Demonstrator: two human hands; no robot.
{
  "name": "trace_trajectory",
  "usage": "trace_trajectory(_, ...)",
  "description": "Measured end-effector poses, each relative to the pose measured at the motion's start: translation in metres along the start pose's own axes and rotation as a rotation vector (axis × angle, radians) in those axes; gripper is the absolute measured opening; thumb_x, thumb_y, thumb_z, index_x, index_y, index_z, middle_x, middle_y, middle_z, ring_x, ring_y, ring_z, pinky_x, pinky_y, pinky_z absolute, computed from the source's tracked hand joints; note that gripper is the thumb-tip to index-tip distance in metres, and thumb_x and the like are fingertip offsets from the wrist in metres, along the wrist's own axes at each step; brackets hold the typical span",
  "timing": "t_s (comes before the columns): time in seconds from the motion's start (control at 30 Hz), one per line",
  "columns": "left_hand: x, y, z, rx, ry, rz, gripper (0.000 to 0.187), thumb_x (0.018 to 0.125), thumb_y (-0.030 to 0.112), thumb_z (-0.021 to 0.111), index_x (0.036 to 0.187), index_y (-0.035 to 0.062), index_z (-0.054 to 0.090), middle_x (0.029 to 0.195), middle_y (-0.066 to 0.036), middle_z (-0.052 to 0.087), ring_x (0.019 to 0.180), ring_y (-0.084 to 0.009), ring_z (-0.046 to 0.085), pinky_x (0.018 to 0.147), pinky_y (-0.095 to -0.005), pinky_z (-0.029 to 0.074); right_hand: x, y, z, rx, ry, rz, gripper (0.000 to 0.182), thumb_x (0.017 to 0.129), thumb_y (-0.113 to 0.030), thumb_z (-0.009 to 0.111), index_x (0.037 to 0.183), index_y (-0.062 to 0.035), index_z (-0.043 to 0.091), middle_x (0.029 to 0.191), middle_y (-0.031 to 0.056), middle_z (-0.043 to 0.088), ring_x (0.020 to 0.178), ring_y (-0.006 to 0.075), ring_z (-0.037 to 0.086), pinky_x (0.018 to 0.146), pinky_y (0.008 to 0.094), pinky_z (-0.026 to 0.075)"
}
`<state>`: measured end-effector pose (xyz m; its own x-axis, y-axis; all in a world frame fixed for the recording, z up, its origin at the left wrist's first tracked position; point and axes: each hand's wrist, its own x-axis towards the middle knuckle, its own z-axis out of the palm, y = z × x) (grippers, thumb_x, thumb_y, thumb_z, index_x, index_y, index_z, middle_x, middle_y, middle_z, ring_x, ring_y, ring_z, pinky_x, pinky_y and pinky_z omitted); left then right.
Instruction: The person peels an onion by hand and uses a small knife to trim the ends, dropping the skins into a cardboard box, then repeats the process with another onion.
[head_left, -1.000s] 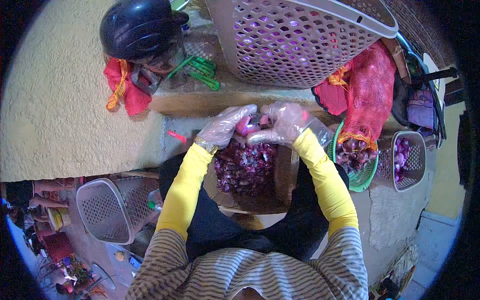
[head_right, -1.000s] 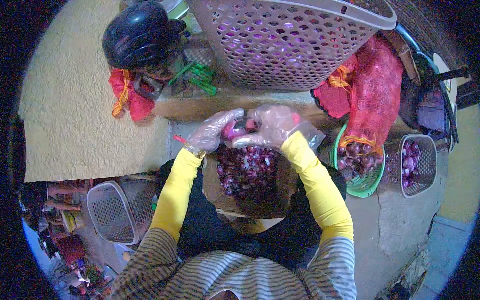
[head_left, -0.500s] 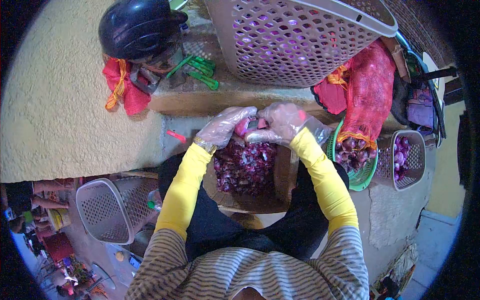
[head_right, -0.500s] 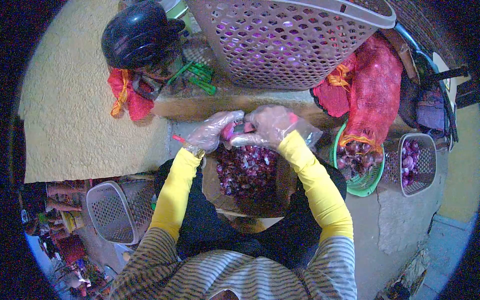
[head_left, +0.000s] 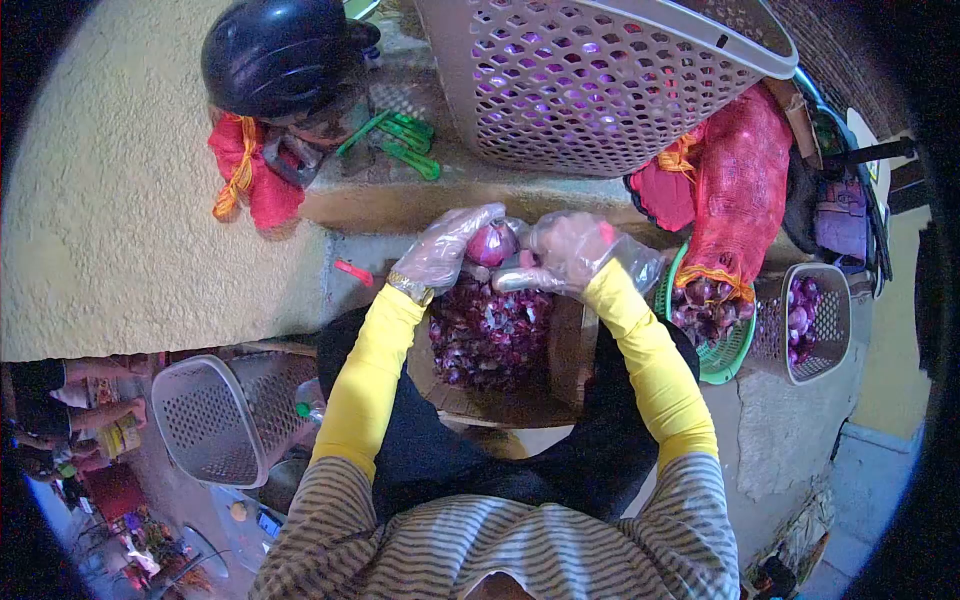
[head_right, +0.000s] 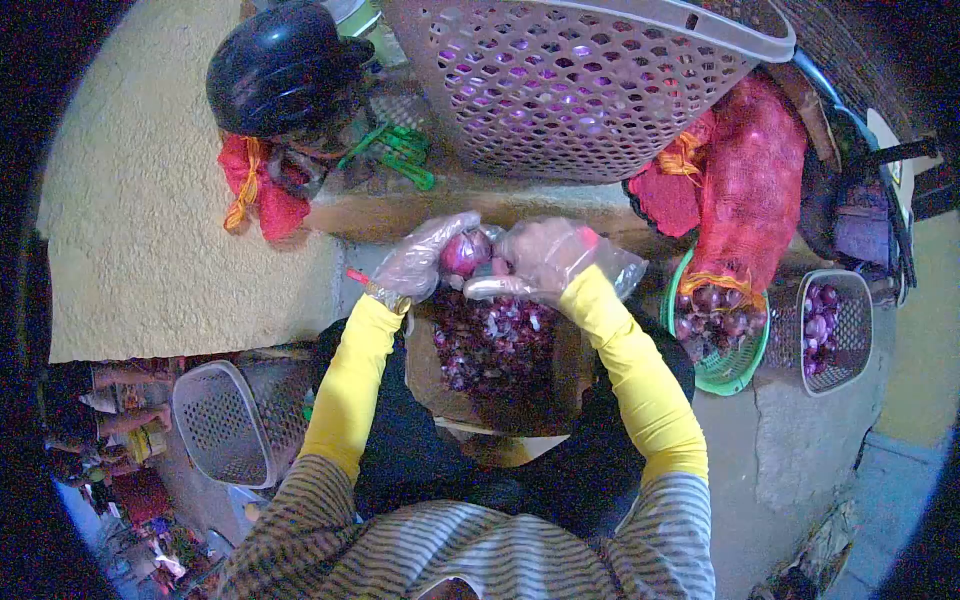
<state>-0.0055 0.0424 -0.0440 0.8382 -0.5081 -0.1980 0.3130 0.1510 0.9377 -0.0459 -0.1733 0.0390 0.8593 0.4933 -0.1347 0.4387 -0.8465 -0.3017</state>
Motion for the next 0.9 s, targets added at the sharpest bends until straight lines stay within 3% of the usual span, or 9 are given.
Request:
trace_trajectory(0.23, -0.01, 0.014, 0.007, -0.132, -0.033, -0.083, 0.034, 0.1, 0.031, 0.059, 0.118, 0.0026, 0.066, 0.113, -0.008, 0.067, 0.1, -0.0165, 0.065, 0.092, -0.0325, 0.053, -0.007, -0.003, -0.013, 0.185, 0.127, 0.087, 0.07, 0.069, -0.08, 0.067, 0.084, -0.0126, 0.068, 0.077, 0.0124, 0.068, 0.075, 0.0343, 0.068, 0.067, 0.0474, 0.051)
trace_trajectory(0.3, -0.003, 0.003, 0.001, 0.126, -0.043, 0.074, 0.033, 0.1, 0.029, 0.059, 0.119, 0.0023, 0.065, 0.116, -0.008, 0.066, 0.105, -0.0164, 0.063, 0.096, -0.0329, 0.05, -0.005, -0.001, -0.007, 0.187, 0.154, 0.046, 0.071, 0.068, -0.081, 0.067, 0.084, -0.0119, 0.068, 0.077, 0.0126, 0.068, 0.074, 0.0346, 0.068, 0.067, 0.0472, 0.051)
trace_trajectory(0.53, -0.009, 0.007, -0.002, 0.127, -0.106, 0.049, 0.035, 0.101, 0.03, 0.058, 0.121, 0.0019, 0.064, 0.117, -0.009, 0.065, 0.106, -0.0169, 0.061, 0.1, -0.0332, 0.046, -0.002, 0.002, -0.004, 0.163, 0.137, -0.022, 0.072, 0.07, -0.082, 0.064, 0.082, -0.0114, 0.068, 0.079, 0.0126, 0.069, 0.076, 0.0352, 0.068, 0.069, 0.0471, 0.052)
trace_trajectory(0.63, -0.012, 0.014, 0.0, 0.445, -0.152, 0.318, 0.035, 0.102, 0.029, 0.056, 0.124, 0.0032, 0.063, 0.121, -0.01, 0.063, 0.106, -0.0174, 0.062, 0.091, -0.0317, 0.052, 0.0, 0.003, -0.003, 0.122, 0.099, -0.021, 0.065, 0.076, -0.077, 0.062, 0.082, -0.0131, 0.069, 0.081, 0.0121, 0.069, 0.077, 0.0336, 0.068, 0.069, 0.0476, 0.052)
trace_trajectory(0.7, -0.019, 0.028, 0.008, 0.197, -0.115, -0.006, 0.035, 0.103, 0.028, 0.053, 0.127, 0.005, 0.061, 0.124, -0.011, 0.061, 0.108, -0.0189, 0.062, 0.079, -0.0292, 0.057, 0.002, 0.004, 0.004, 0.094, 0.102, -0.015, 0.059, 0.08, -0.073, 0.061, 0.082, -0.0144, 0.07, 0.08, 0.0121, 0.069, 0.076, 0.0334, 0.068, 0.069, 0.048, 0.052)
trace_trajectory(0.73, -0.018, 0.023, 0.005, 0.197, -0.116, -0.006, 0.035, 0.103, 0.028, 0.053, 0.127, 0.005, 0.061, 0.124, -0.011, 0.061, 0.108, -0.0189, 0.062, 0.079, -0.0292, 0.057, 0.003, 0.005, 0.008, 0.066, 0.106, -0.008, 0.054, 0.083, -0.069, 0.06, 0.083, -0.0157, 0.07, 0.079, 0.0121, 0.069, 0.076, 0.0332, 0.068, 0.068, 0.0484, 0.052)
trace_trajectory(0.8, -0.016, 0.016, -0.001, 0.664, -0.177, 0.495, 0.033, 0.102, 0.023, 0.053, 0.13, 0.0069, 0.06, 0.123, -0.011, 0.061, 0.106, -0.0191, 0.062, 0.066, -0.0268, 0.059, 0.004, 0.005, 0.013, 0.034, 0.11, -0.004, 0.049, 0.085, -0.065, 0.059, 0.082, -0.017, 0.071, 0.078, 0.0121, 0.069, 0.075, 0.0331, 0.068, 0.068, 0.0485, 0.052)
trace_trajectory(0.83, -0.016, 0.019, 0.001, 0.664, -0.178, 0.495, 0.033, 0.102, 0.023, 0.053, 0.13, 0.0069, 0.06, 0.123, -0.011, 0.061, 0.106, -0.0191, 0.062, 0.066, -0.0268, 0.059, 0.004, 0.005, 0.014, 0.001, 0.116, -0.001, 0.045, 0.087, -0.061, 0.058, 0.081, -0.0182, 0.071, 0.077, 0.012, 0.068, 0.074, 0.033, 0.068, 0.067, 0.0487, 0.053)
trace_trajectory(0.9, -0.016, 0.027, 0.004, 0.21, -0.138, -0.001, 0.035, 0.097, 0.009, 0.056, 0.132, 0.0083, 0.059, 0.123, -0.011, 0.061, 0.104, -0.0208, 0.063, 0.069, -0.0277, 0.059, 0.003, 0.004, 0.011, 0.021, 0.115, -0.002, 0.045, 0.088, -0.061, 0.058, 0.079, -0.018, 0.071, 0.076, 0.0119, 0.068, 0.074, 0.0332, 0.068, 0.067, 0.0487, 0.053)
